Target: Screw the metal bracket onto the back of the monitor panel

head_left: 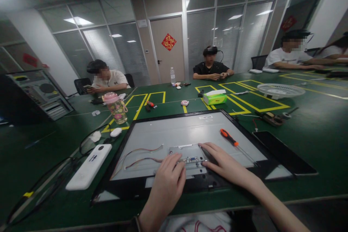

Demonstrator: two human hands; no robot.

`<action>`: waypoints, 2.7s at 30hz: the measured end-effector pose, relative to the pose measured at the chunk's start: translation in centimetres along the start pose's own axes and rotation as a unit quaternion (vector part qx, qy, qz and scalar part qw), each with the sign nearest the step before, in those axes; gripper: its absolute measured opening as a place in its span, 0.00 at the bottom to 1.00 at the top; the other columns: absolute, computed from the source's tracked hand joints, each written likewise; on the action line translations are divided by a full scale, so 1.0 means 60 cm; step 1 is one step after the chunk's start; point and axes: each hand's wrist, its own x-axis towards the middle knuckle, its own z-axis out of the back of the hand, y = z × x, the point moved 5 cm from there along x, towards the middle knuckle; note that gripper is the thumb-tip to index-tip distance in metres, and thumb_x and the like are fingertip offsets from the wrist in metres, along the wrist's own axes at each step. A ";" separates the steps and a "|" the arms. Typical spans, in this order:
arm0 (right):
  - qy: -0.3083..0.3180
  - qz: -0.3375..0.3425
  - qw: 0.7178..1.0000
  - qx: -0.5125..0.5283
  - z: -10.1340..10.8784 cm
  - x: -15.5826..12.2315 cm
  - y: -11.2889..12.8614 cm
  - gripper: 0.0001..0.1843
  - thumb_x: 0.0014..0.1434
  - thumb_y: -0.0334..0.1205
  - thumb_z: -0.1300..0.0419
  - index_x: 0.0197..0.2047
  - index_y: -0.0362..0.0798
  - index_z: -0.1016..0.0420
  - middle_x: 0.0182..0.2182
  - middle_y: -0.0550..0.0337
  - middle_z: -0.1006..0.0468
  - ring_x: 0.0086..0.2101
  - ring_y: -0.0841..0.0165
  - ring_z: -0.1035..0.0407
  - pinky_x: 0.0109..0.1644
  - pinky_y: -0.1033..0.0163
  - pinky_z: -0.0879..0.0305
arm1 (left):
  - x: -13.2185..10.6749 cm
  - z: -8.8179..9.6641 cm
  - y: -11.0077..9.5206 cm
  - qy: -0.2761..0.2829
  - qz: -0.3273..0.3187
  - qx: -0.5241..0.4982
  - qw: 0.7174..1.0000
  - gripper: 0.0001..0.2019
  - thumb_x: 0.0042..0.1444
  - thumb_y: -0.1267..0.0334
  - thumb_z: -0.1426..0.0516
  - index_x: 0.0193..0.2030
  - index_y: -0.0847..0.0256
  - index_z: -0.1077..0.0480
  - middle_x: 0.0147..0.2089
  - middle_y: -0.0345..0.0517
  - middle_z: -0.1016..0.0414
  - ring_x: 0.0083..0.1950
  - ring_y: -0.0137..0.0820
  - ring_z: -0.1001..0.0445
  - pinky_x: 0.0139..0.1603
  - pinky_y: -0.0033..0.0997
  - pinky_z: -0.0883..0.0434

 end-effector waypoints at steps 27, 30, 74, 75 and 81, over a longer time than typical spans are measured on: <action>-0.165 -0.280 0.898 -0.297 0.108 -0.078 -0.114 0.17 0.64 0.38 0.46 0.28 0.48 0.20 0.30 0.44 0.19 0.29 0.52 0.21 0.27 0.56 0.35 | 0.033 -0.032 -0.025 -0.009 0.067 -0.105 0.992 0.13 0.60 0.73 0.47 0.45 0.58 0.23 0.53 0.52 0.22 0.55 0.44 0.25 0.60 0.58 0.29; -0.211 -0.264 0.889 -0.308 0.105 -0.069 -0.096 0.16 0.62 0.34 0.45 0.24 0.47 0.23 0.29 0.48 0.19 0.27 0.57 0.23 0.25 0.60 0.40 | 0.043 -0.015 -0.011 -0.013 0.120 -0.159 0.980 0.14 0.62 0.71 0.49 0.45 0.59 0.22 0.54 0.54 0.22 0.57 0.45 0.25 0.61 0.58 0.30; -0.111 -0.063 0.987 0.102 -0.020 -0.003 -0.004 0.24 0.51 0.36 0.33 0.54 0.46 0.22 0.50 0.47 0.19 0.51 0.54 0.26 0.60 0.49 0.33 | 0.094 -0.038 0.036 -0.163 0.253 -0.486 0.820 0.26 0.58 0.62 0.37 0.63 0.57 0.35 0.36 0.42 0.24 0.36 0.31 0.23 0.35 0.29 0.19; -0.114 -0.063 0.987 0.098 -0.021 -0.002 -0.003 0.25 0.51 0.36 0.33 0.54 0.46 0.22 0.50 0.47 0.19 0.51 0.54 0.26 0.60 0.49 0.32 | 0.095 -0.036 0.034 -0.158 0.251 -0.480 0.825 0.26 0.58 0.62 0.37 0.63 0.57 0.35 0.36 0.42 0.24 0.36 0.31 0.23 0.35 0.29 0.19; -0.122 -0.064 0.989 0.063 -0.020 0.004 0.012 0.25 0.51 0.36 0.31 0.54 0.46 0.23 0.48 0.47 0.19 0.49 0.52 0.25 0.57 0.48 0.31 | 0.105 -0.021 0.009 -0.093 0.186 -0.411 0.888 0.23 0.60 0.67 0.41 0.62 0.53 0.35 0.46 0.45 0.23 0.42 0.32 0.21 0.38 0.28 0.20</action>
